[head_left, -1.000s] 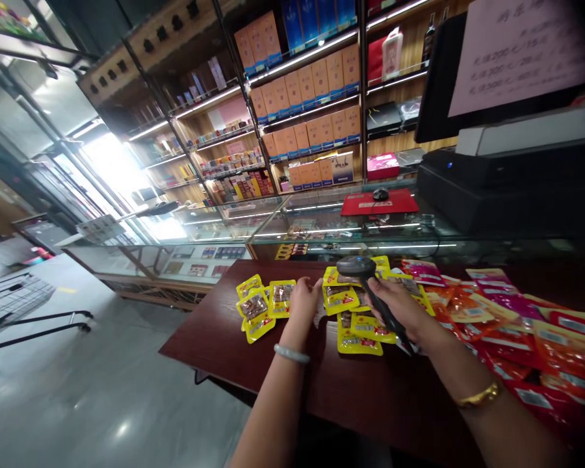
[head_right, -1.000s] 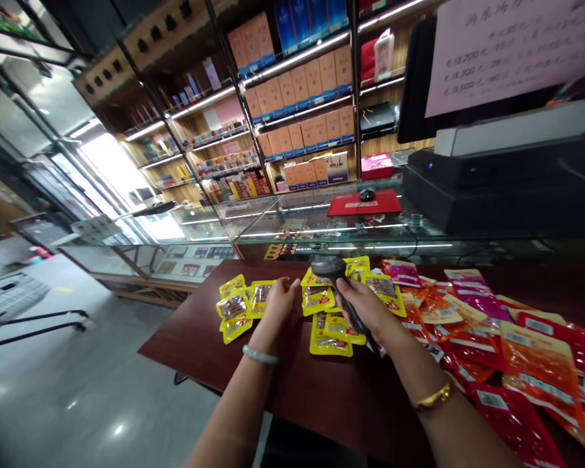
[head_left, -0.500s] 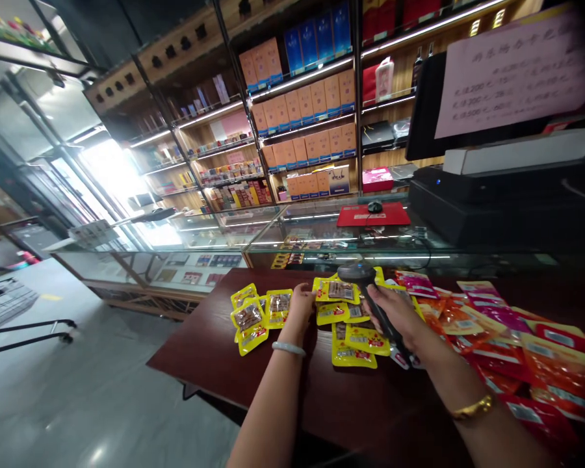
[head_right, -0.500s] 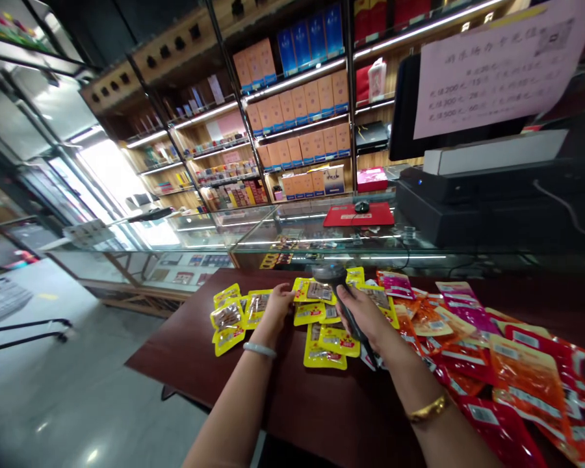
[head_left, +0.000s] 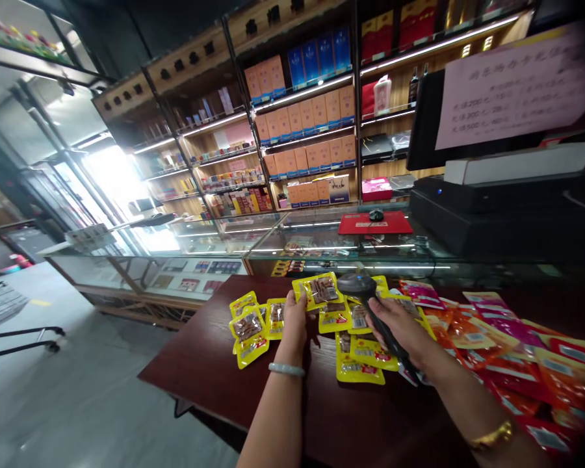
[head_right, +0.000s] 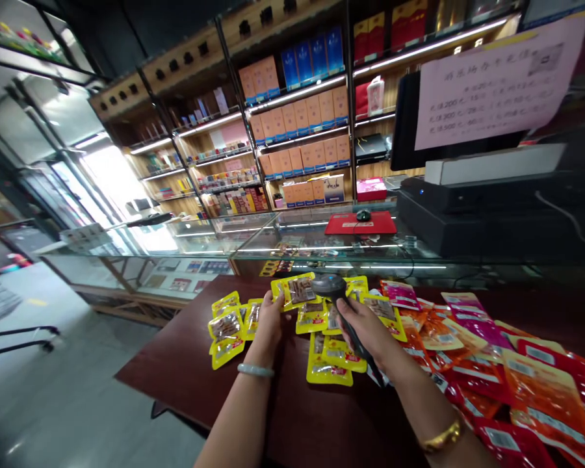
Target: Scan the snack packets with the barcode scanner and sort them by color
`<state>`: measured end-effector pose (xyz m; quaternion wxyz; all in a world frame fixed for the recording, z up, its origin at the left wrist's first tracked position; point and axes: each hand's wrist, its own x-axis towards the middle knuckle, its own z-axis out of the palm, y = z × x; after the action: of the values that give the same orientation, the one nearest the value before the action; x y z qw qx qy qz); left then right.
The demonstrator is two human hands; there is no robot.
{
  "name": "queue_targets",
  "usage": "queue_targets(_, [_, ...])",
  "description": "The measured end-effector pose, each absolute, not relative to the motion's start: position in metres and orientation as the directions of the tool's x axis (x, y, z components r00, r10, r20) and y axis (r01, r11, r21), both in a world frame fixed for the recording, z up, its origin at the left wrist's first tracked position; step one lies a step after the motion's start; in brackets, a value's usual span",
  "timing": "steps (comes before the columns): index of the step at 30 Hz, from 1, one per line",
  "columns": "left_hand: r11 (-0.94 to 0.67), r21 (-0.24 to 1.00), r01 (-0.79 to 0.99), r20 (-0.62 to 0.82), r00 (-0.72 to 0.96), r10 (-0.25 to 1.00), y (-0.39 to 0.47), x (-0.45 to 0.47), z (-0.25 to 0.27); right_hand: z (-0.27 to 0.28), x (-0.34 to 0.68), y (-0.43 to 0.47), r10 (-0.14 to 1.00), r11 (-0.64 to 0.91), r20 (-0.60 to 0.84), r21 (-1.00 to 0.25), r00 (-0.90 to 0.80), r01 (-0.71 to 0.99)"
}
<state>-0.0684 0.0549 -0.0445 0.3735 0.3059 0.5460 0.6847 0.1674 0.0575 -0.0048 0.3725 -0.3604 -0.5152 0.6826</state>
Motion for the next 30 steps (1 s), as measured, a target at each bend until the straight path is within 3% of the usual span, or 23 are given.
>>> queue_targets(11, [-0.264,0.953,-0.146,0.107,-0.656,0.747,0.046,-0.076,-0.034,-0.006,0.161,0.046,0.848,-0.177,-0.083,-0.975,-0.524,-0.132])
queue_targets(14, [-0.390,0.909,-0.148,0.141,-0.771,0.621,0.043,-0.085,-0.028,-0.003,0.161,0.044,0.847,-0.174,-0.066,-0.972,-0.528,-0.159])
queue_targets(17, [-0.505,0.824,-0.258,0.026,-0.873,0.488,0.042,-0.091,-0.023,-0.001,0.161,0.044,0.849,-0.161,-0.047,-0.972,-0.526,-0.173])
queue_targets(19, [-0.501,0.771,-0.394,-0.069,-0.833,0.550,0.044,-0.088,-0.023,-0.001,0.161,0.044,0.849,-0.168,-0.056,-0.971,-0.525,-0.169])
queue_targets(21, [-0.353,0.810,-0.468,-0.119,-0.721,0.682,0.046,-0.080,-0.027,-0.001,0.162,0.044,0.852,-0.184,-0.077,-0.970,-0.517,-0.158])
queue_targets(23, [-0.113,0.950,-0.290,-0.102,-0.634,0.766,0.048,-0.068,-0.032,-0.001,0.163,0.045,0.855,-0.195,-0.092,-0.969,-0.510,-0.152])
queue_targets(25, [0.106,0.980,0.169,0.019,-0.608,0.794,0.048,-0.055,-0.038,-0.001,0.164,0.046,0.854,-0.198,-0.093,-0.968,-0.512,-0.154])
queue_targets(27, [0.257,0.762,0.594,0.173,-0.569,0.804,0.047,-0.044,-0.043,-0.002,0.165,0.047,0.852,-0.195,-0.084,-0.967,-0.516,-0.164])
queue_targets(29, [0.328,0.525,0.786,0.234,-0.503,0.832,0.046,-0.035,-0.048,-0.003,0.165,0.049,0.853,-0.196,-0.082,-0.966,-0.516,-0.169])
queue_targets(30, [0.339,0.462,0.820,0.226,-0.479,0.849,0.047,-0.032,-0.050,-0.004,0.165,0.050,0.854,-0.199,-0.086,-0.965,-0.513,-0.169])
